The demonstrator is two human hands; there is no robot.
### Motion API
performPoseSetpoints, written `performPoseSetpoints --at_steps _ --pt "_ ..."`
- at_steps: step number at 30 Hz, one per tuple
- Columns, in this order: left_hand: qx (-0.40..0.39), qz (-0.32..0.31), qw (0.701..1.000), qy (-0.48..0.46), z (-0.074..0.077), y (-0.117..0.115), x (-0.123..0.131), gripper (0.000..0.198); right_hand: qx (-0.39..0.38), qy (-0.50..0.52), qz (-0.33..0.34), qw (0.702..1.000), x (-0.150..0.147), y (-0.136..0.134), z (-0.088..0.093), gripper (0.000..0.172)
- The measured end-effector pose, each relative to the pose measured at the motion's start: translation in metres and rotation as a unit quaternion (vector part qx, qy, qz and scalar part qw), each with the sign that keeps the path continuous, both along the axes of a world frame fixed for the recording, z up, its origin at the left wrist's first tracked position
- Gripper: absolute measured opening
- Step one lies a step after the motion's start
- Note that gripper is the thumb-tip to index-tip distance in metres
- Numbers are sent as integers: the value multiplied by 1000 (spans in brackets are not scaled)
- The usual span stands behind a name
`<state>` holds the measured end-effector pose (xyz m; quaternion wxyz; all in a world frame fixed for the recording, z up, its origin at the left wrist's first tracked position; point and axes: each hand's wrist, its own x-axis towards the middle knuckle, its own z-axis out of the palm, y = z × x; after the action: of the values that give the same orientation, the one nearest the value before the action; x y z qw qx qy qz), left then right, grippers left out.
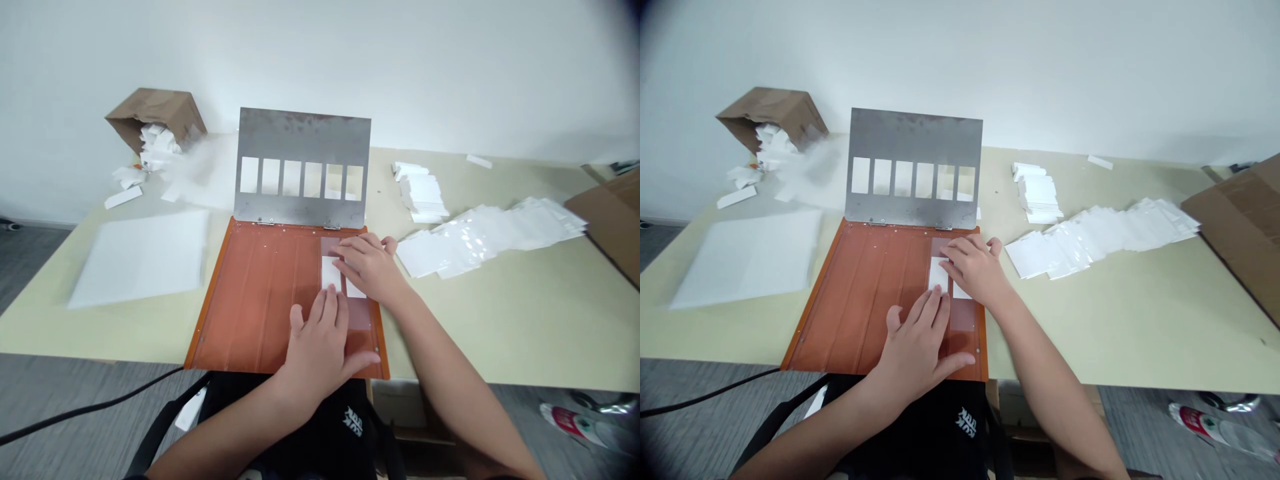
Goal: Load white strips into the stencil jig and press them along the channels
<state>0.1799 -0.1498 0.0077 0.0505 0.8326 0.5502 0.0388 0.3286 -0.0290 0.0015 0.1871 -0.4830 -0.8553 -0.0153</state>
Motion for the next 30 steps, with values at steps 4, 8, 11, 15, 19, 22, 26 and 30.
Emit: performPoseSetpoints --at_steps 4,8,11,15,19,22,26,30 --pt "2 4 1000 3 0 1 1 89 -5 -6 -10 1000 -1 4 -3 28" --pt "5 6 1000 3 0 1 1 88 -11 8 -1 1000 -2 6 -5 31" --pt "8 6 1000 -1 0 0 1 87 -18 14 2 1000 -3 6 -4 30" --pt "8 9 1000 2 0 0 1 88 -36 21 5 999 -3 4 0 27" --pt "9 7 1000 3 1 0 1 87 -45 51 14 998 -2 2 1 21" --pt "11 6 1000 0 1 0 1 86 -57 69 33 995 -2 2 0 17" --pt "8 8 1000 -8 1 1 -1 84 -78 100 38 991 -2 1 -1 17" --pt "12 7 1000 -16 0 2 -2 83 -70 104 51 991 -2 1 -1 18"
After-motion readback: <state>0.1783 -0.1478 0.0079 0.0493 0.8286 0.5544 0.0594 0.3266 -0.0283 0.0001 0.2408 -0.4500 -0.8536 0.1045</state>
